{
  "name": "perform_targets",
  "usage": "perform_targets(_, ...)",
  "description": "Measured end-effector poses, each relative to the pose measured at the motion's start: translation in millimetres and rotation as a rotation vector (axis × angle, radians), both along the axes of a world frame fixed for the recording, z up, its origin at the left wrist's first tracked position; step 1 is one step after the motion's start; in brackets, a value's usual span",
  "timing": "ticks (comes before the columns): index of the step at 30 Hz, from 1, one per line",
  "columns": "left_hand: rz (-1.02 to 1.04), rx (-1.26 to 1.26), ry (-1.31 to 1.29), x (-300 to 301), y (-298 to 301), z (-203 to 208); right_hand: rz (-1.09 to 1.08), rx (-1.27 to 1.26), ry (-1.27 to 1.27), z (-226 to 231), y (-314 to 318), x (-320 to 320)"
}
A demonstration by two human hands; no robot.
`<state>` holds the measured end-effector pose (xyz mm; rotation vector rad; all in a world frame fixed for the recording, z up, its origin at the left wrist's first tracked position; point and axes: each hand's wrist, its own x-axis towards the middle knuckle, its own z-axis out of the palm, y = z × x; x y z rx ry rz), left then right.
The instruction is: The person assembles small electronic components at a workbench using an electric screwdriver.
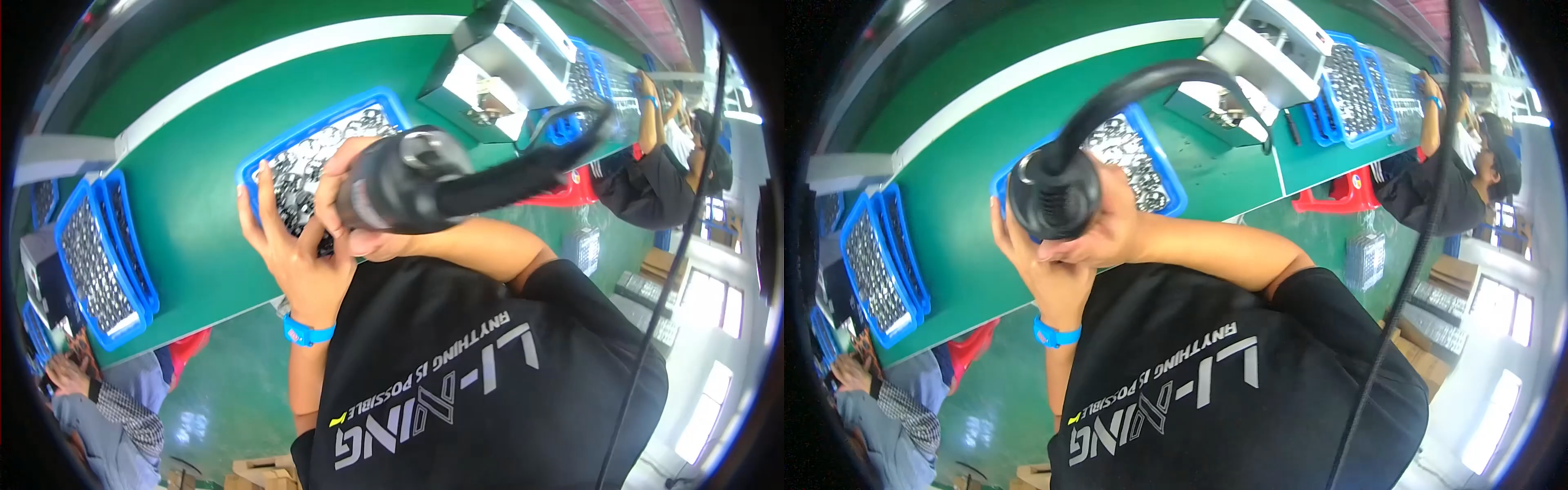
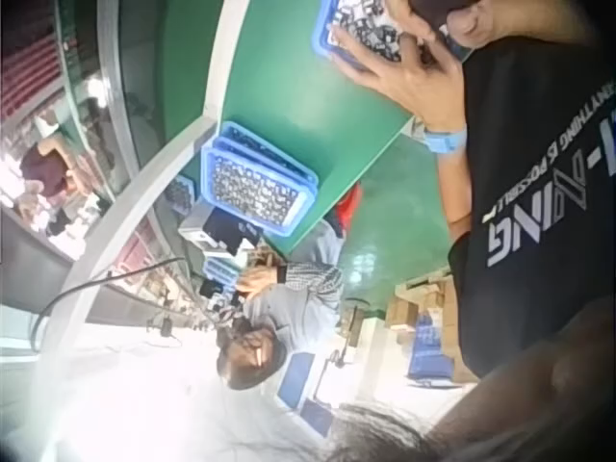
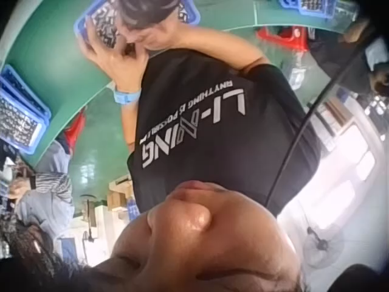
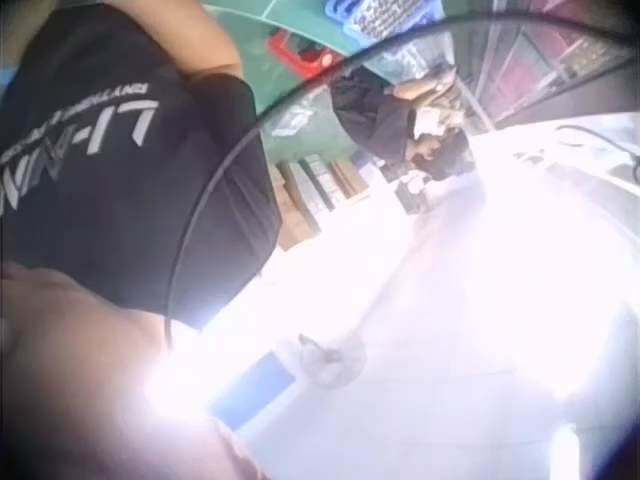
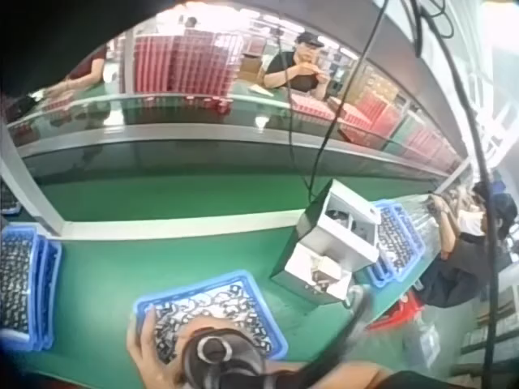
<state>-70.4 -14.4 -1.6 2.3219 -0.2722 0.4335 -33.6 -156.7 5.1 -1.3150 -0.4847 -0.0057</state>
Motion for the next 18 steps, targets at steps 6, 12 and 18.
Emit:
perform_targets(6, -0.053, -0.011, -0.020, -0.9, -5.8, -1.0, -0.149, 0.354, 0.156, -8.3, 18.6, -6.8)
perform_targets(12, -0.039, 0.097, 0.018, -1.3, -9.1, 9.1, -0.205, 0.384, -0.069, 30.8, -24.4, 16.1)
perform_targets(18, -0.050, 0.141, -0.035, -1.0, -10.7, 13.0, -0.913, 0.044, -0.279, 90.5, -134.6, 30.1)
